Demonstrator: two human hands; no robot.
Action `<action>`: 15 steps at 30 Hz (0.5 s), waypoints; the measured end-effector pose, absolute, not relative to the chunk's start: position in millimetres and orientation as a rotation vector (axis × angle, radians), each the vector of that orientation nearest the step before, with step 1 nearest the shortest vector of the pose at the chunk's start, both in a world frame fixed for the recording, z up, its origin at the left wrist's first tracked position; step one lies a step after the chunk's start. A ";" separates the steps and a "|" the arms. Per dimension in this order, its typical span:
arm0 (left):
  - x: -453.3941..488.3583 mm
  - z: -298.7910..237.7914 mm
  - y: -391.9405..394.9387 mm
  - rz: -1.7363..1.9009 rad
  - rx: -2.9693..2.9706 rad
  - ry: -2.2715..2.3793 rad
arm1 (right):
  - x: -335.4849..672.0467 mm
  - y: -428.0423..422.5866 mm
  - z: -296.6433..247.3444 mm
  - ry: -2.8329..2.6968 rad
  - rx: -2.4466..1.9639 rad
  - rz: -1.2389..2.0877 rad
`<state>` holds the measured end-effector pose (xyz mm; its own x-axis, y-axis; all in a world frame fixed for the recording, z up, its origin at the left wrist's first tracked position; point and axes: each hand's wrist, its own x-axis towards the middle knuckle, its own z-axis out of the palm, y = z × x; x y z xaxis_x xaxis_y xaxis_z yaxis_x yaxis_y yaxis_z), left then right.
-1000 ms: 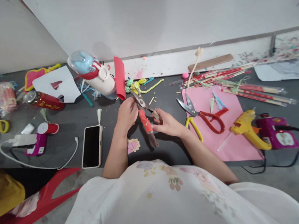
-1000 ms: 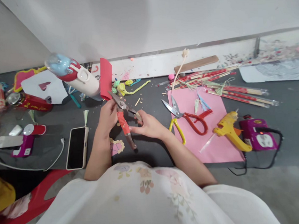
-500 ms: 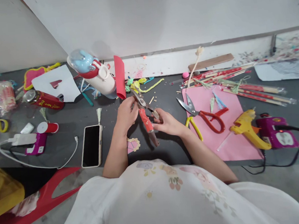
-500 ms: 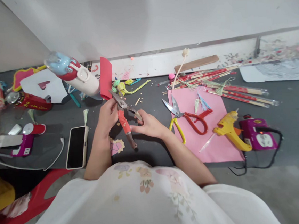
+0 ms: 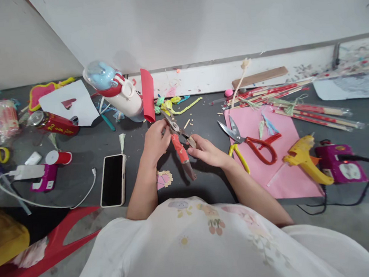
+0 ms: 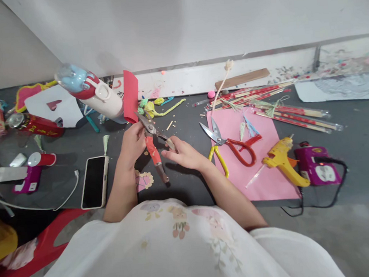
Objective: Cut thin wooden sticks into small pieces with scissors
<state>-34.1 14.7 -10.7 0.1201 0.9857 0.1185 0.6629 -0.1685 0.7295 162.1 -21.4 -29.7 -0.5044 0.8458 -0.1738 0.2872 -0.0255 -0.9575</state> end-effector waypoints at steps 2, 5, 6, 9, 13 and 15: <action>-33.8 -8.9 14.3 0.804 1.920 1.616 | 162.9 -21.2 -31.8 -1.753 -1.166 1.588; -33.5 -5.4 13.7 0.778 1.969 1.618 | 162.9 -20.8 -34.6 -1.728 -1.163 1.615; -33.5 -4.1 13.5 0.778 1.977 1.601 | 162.7 -20.7 -35.4 -1.727 -1.170 1.613; -33.5 -0.6 12.7 0.772 1.985 1.502 | 161.6 -20.3 -36.8 -1.716 -1.182 1.603; -34.2 2.7 11.6 0.753 1.975 1.398 | 160.2 -20.5 -37.8 -1.691 -1.169 1.616; -35.1 2.8 11.5 0.749 1.967 1.356 | 159.6 -20.9 -38.2 -1.680 -1.162 1.617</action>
<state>-35.1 11.5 2.8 0.3094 0.9455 0.1011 0.5892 -0.2741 0.7601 159.6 -20.9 -38.2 -0.4896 0.8520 -0.1854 0.2178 -0.0864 -0.9722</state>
